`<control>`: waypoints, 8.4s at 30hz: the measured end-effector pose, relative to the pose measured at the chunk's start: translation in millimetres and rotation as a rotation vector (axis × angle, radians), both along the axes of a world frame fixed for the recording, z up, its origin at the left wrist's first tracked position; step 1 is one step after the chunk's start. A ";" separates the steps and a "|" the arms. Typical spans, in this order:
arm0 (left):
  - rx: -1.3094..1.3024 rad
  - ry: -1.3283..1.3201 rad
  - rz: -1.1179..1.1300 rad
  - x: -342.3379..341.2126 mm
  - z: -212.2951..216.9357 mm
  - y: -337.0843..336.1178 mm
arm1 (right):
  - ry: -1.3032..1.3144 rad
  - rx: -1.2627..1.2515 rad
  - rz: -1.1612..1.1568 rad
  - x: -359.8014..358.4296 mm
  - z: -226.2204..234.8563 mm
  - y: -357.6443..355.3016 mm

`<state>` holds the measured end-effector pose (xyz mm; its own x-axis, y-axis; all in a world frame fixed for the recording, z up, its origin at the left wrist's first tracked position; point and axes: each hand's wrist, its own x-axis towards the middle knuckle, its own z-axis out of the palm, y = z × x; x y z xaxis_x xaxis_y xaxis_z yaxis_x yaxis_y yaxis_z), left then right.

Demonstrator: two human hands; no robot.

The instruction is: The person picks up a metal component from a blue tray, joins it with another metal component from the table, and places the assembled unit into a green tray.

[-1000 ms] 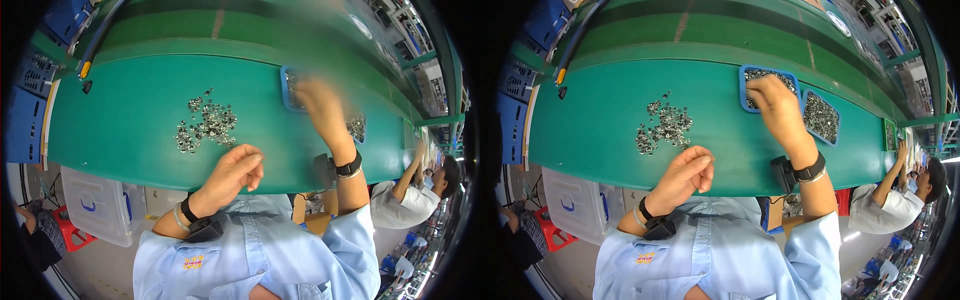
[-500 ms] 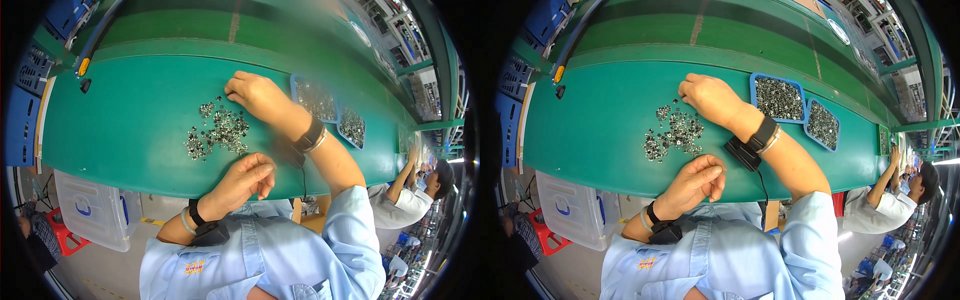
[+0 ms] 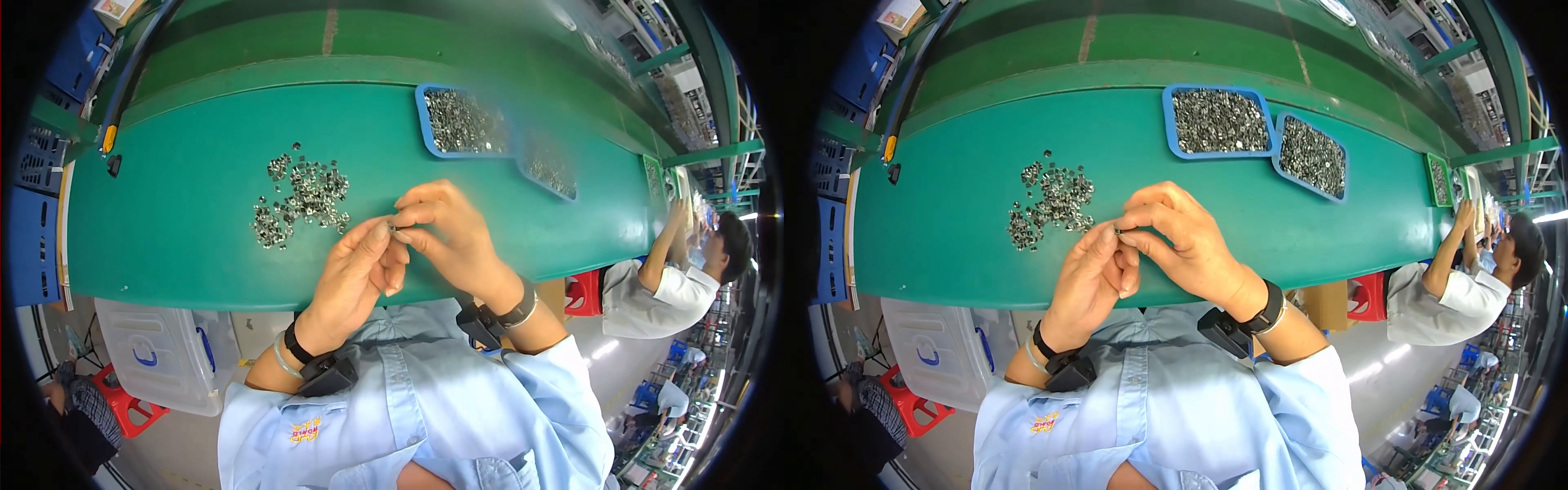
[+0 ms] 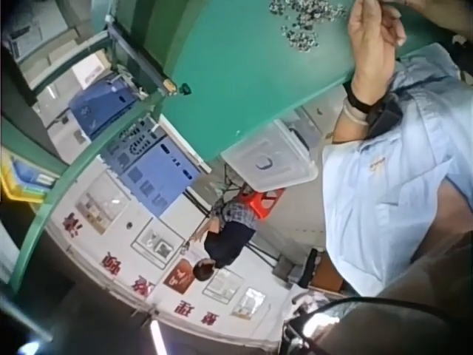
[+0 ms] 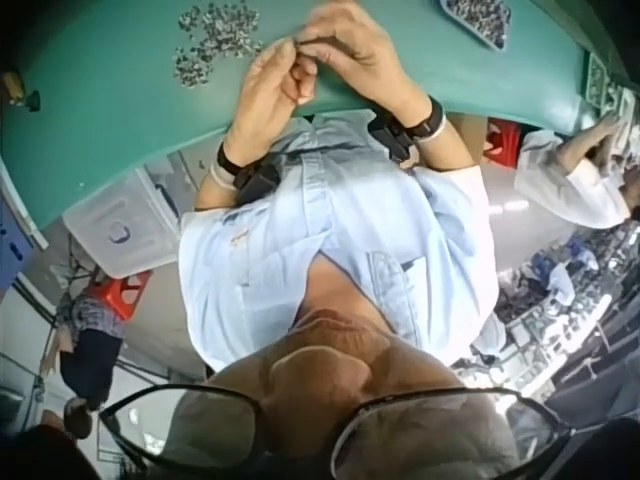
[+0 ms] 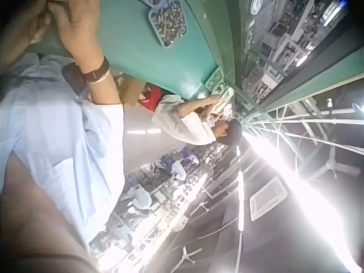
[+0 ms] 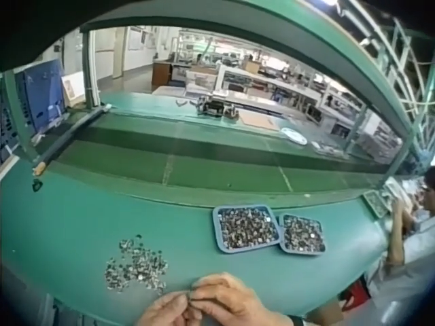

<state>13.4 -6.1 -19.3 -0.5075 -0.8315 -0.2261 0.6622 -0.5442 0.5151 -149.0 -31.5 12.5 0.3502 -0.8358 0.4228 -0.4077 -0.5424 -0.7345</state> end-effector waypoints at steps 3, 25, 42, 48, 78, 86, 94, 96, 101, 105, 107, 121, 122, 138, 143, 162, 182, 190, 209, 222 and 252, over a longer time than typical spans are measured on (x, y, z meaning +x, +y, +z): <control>0.026 -0.018 0.022 -8.1 2.6 2.8 | -0.030 -0.023 -0.042 -7.9 -5.7 9.6; -0.013 -0.220 0.016 -25.2 14.7 11.8 | 0.084 -0.201 -0.135 -34.2 -18.0 32.9; -0.139 -0.347 -0.014 -18.0 17.4 10.5 | -0.180 0.057 -0.093 -22.6 -17.1 36.6; -0.165 -0.281 -0.058 -16.5 14.6 8.6 | -0.117 0.080 -0.097 -21.7 -17.1 37.7; -0.109 -0.138 0.007 -21.8 4.8 9.1 | -0.104 -0.112 -0.176 -17.0 -22.6 41.3; -0.169 -0.378 0.017 -21.3 12.8 7.4 | 0.020 -0.117 -0.185 -22.3 -20.8 39.4; -0.060 -0.068 -0.037 -19.0 16.5 9.1 | -0.241 0.047 -0.157 -18.3 -16.5 42.0; -0.026 0.022 -0.064 -19.5 14.8 9.4 | -0.343 0.102 -0.138 -17.6 -17.7 42.7; 0.022 0.102 -0.081 -19.4 13.0 9.1 | -0.331 0.082 -0.111 -17.8 -16.0 41.3; 0.018 0.090 -0.097 -17.4 11.2 9.1 | -0.265 0.053 -0.091 -19.2 -13.4 40.1; -0.007 0.038 -0.103 -16.1 10.3 8.8 | -0.243 0.049 -0.066 -20.1 -13.0 38.1; -0.026 -0.073 -0.085 -15.4 15.0 10.1 | -0.274 0.063 -0.102 -17.1 -22.7 42.2; -0.035 -0.063 -0.079 -15.8 15.2 11.2 | -0.289 0.065 -0.106 -16.6 -23.2 42.5; -0.087 -0.190 -0.067 -13.8 22.8 9.6 | -0.256 0.021 -0.117 -15.2 -21.2 45.3; -0.046 -0.175 -0.072 -14.4 21.1 10.6 | -0.251 0.025 -0.117 -15.7 -23.9 44.2; -0.014 -0.215 -0.042 -5.7 13.8 -0.9 | 0.051 -0.116 -0.249 -43.3 -2.6 2.2; 0.032 0.066 -0.120 29.0 -17.1 1.9 | 0.535 -0.103 0.207 44.7 -19.6 -102.3; 0.030 -0.076 0.031 35.3 -5.2 -2.3 | 0.292 0.189 0.108 20.8 2.5 -65.6; -0.235 -0.390 -0.119 -4.5 7.1 -4.6 | 0.549 0.092 0.252 -23.4 23.5 -4.9; -0.203 -0.212 -0.109 -13.8 4.2 0.3 | -0.330 0.324 0.029 -29.9 -14.0 18.5; -0.178 -0.261 -0.032 -14.5 12.1 4.9 | -0.489 0.466 0.084 -29.0 -20.6 24.1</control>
<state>-1.1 -1.3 -7.1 -0.4780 -0.8541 -0.2051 0.4788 -0.4491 0.7544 -178.0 -7.5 -8.1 0.2822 -0.9473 0.1517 0.0604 -0.1403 -0.9883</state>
